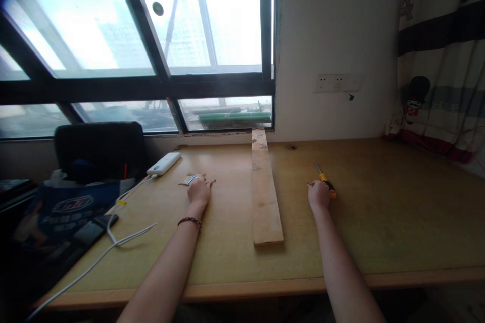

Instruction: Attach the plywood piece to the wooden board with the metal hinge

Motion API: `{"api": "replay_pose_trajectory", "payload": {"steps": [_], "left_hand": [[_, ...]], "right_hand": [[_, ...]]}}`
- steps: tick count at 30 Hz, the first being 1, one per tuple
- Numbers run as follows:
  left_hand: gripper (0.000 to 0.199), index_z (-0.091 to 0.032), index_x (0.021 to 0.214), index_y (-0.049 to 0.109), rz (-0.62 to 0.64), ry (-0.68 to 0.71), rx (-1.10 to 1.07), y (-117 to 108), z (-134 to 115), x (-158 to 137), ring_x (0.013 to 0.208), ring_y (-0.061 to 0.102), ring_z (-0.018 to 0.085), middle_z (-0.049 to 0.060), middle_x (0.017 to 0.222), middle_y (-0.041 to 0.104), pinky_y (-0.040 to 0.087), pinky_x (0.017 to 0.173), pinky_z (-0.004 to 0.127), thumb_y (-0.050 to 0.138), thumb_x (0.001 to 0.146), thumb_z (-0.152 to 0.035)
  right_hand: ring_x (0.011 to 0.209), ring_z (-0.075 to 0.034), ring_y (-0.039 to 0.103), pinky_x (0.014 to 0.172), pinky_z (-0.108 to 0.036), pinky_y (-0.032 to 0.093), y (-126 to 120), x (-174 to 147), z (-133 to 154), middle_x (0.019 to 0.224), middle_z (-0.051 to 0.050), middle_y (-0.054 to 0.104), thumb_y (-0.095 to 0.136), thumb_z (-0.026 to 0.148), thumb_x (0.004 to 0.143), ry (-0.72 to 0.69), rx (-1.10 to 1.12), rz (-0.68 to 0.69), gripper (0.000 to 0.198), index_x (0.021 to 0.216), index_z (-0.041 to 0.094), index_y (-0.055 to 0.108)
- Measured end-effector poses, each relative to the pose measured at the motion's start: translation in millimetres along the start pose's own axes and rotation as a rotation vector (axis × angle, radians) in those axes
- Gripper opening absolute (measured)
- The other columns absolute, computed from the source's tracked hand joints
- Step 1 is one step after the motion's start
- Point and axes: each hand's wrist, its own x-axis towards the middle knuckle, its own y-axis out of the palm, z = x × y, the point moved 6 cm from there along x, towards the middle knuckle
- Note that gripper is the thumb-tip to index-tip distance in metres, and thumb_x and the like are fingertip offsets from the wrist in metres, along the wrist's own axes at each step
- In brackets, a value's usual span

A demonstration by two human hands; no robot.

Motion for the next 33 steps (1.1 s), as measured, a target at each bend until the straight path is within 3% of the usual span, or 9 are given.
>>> {"api": "replay_pose_trajectory", "payload": {"steps": [5, 15, 21, 24, 26, 29, 33], "left_hand": [[0.025, -0.016, 0.082, 0.064, 0.045, -0.004, -0.017, 1, 0, 0, 0.088, 0.054, 0.025, 0.012, 0.094, 0.060, 0.041, 0.072, 0.035, 0.043, 0.080, -0.030], [0.028, -0.016, 0.085, 0.067, 0.163, 0.001, -0.031, 2, -7, 1, 0.091, 0.056, 0.026, 0.013, 0.095, 0.063, 0.043, 0.072, 0.034, 0.044, 0.077, -0.032], [0.031, -0.012, 0.087, 0.067, 0.240, 0.050, -0.028, 10, -10, 1, 0.084, 0.060, 0.024, 0.015, 0.090, 0.066, 0.043, 0.069, 0.030, 0.042, 0.076, -0.027], [0.029, -0.010, 0.083, 0.067, 0.239, 0.049, -0.062, 9, -10, 2, 0.084, 0.060, 0.025, 0.016, 0.089, 0.066, 0.042, 0.068, 0.029, 0.044, 0.075, -0.026], [0.027, -0.010, 0.082, 0.067, 0.229, 0.016, -0.188, 5, -10, 5, 0.082, 0.060, 0.024, 0.015, 0.086, 0.066, 0.042, 0.066, 0.028, 0.046, 0.073, -0.026], [0.026, -0.010, 0.079, 0.065, 0.250, -0.039, -0.574, -4, -22, 4, 0.071, 0.059, 0.019, 0.009, 0.073, 0.065, 0.040, 0.060, 0.024, 0.050, 0.071, -0.029], [0.035, -0.009, 0.079, 0.063, 0.452, -0.020, -1.165, -11, -76, -28, 0.053, 0.050, 0.010, 0.001, 0.057, 0.056, 0.036, 0.051, 0.020, 0.057, 0.066, -0.041]], "right_hand": [[0.074, -0.023, 0.061, 0.056, -0.028, 0.037, -4, -4, 4, 0.081, -0.014, 0.066, 0.053, 0.027, 0.075, 0.016, -0.029, 0.046, 0.022, 0.085, 0.014, 0.068], [0.077, -0.023, 0.060, 0.056, -0.028, 0.037, -8, -8, 12, 0.085, -0.013, 0.065, 0.050, 0.030, 0.077, 0.011, -0.058, 0.045, 0.023, 0.088, 0.018, 0.066], [0.078, -0.022, 0.058, 0.058, -0.028, 0.038, -13, -11, 18, 0.089, -0.012, 0.064, 0.050, 0.030, 0.077, -0.028, -0.053, 0.003, 0.024, 0.089, 0.016, 0.065], [0.081, -0.022, 0.057, 0.064, -0.029, 0.039, -19, -13, 30, 0.092, -0.013, 0.063, 0.048, 0.028, 0.078, -0.114, 0.034, -0.076, 0.025, 0.091, 0.014, 0.064], [0.078, -0.020, 0.056, 0.069, -0.029, 0.039, -24, -19, 44, 0.089, -0.013, 0.063, 0.045, 0.029, 0.079, -0.194, 0.149, -0.121, 0.027, 0.089, 0.013, 0.064], [0.066, -0.017, 0.055, 0.067, -0.029, 0.041, -28, -34, 71, 0.083, -0.011, 0.064, 0.044, 0.036, 0.080, -0.298, 0.419, -0.096, 0.031, 0.084, 0.014, 0.065], [0.067, -0.018, 0.056, 0.060, -0.028, 0.043, -28, -64, 106, 0.077, -0.009, 0.064, 0.051, 0.048, 0.074, -0.334, 0.845, 0.110, 0.035, 0.077, 0.016, 0.066]]}}
